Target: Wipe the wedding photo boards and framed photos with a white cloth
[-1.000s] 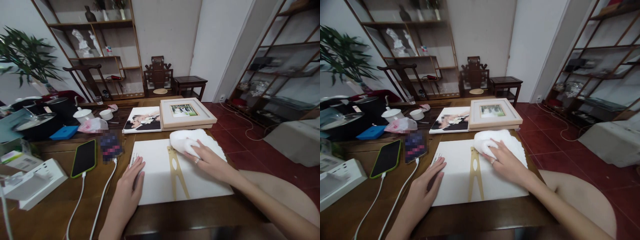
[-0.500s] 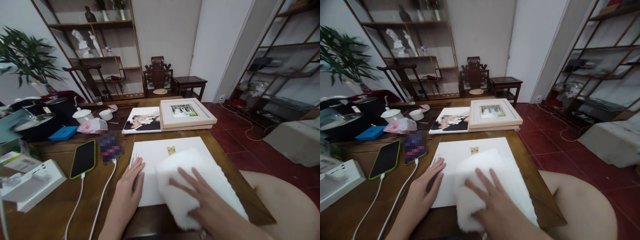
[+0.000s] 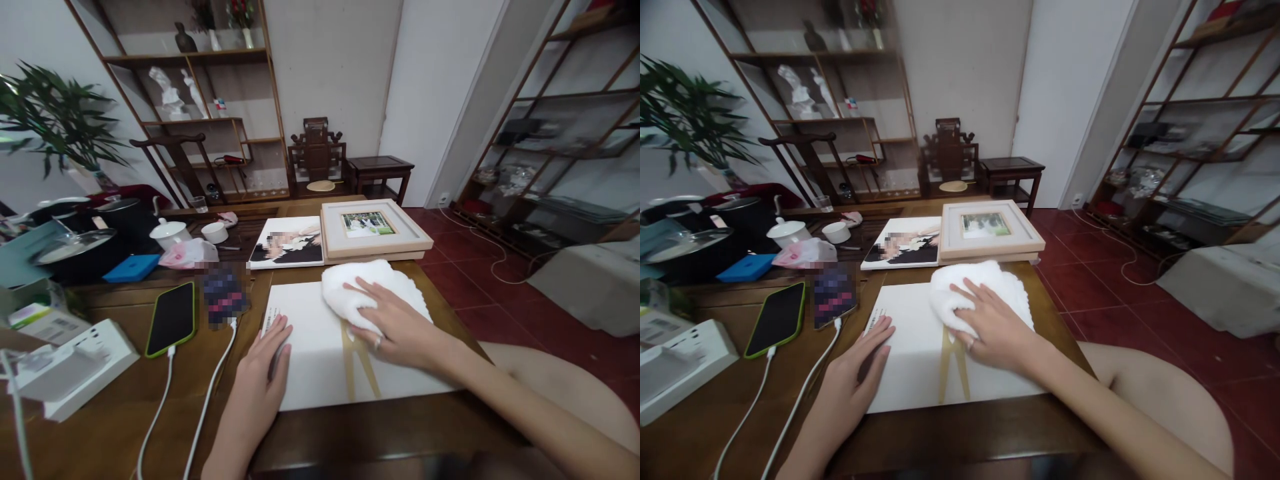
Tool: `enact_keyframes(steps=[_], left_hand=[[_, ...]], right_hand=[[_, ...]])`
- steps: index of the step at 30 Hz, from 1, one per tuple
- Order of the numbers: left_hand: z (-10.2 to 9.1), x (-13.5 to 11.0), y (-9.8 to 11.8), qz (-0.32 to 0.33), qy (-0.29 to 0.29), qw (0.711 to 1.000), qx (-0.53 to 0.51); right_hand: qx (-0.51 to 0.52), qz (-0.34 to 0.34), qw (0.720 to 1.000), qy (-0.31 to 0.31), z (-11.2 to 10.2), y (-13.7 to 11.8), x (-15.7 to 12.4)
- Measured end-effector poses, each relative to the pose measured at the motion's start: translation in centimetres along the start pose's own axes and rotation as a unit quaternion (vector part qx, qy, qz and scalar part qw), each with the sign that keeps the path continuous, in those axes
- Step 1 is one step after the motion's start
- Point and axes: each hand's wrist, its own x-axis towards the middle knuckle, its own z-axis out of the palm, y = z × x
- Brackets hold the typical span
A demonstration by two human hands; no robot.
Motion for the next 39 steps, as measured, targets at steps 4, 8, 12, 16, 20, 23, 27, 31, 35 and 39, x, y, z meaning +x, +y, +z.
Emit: enact_keyframes(steps=[4,8,12,16,20,23,27,31,35,39], left_hand=[[0.0,0.0,-0.1,0.007,0.002,1.0,0.001],[0.1,0.1,0.0,0.008,0.003,1.0,0.002],[0.0,0.1,0.0,0.003,0.0,1.0,0.001],[0.1,0.0,-0.1,0.005,-0.004,1.0,0.004],[0.2,0.0,-0.2,0.001,-0.005,1.0,0.004],[0.1,0.0,-0.2,0.003,-0.002,1.0,0.005],[0.0,0.0,-0.2,0.008,0.005,1.0,0.009],[0.0,0.1,-0.2,0.008,0.002,1.0,0.008],[0.1,0.1,-0.2,0.009,0.006,1.0,0.003],[0.2,0.0,-0.3,0.008,0.01,1.0,0.002]], right_hand=[[0.002,0.043,0.999,-0.007,0.6,0.1,1.3],[0.003,0.04,0.999,-0.023,1.0,-2.5,-0.3],[0.012,0.011,0.998,-0.058,2.1,-5.6,-3.3],[-0.003,-0.046,0.993,-0.104,3.0,-6.8,-5.5],[0.017,-0.075,0.993,-0.094,2.3,-6.2,-5.6],[0.034,-0.037,0.996,-0.067,1.2,-5.4,-4.4],[0.039,0.008,0.999,-0.037,0.6,-3.9,-1.1],[0.011,0.041,0.999,-0.021,1.1,-2.4,2.4],[-0.042,0.029,0.998,-0.041,1.7,-2.2,3.7],[-0.08,-0.01,0.995,-0.052,2.0,-4.1,2.0]])
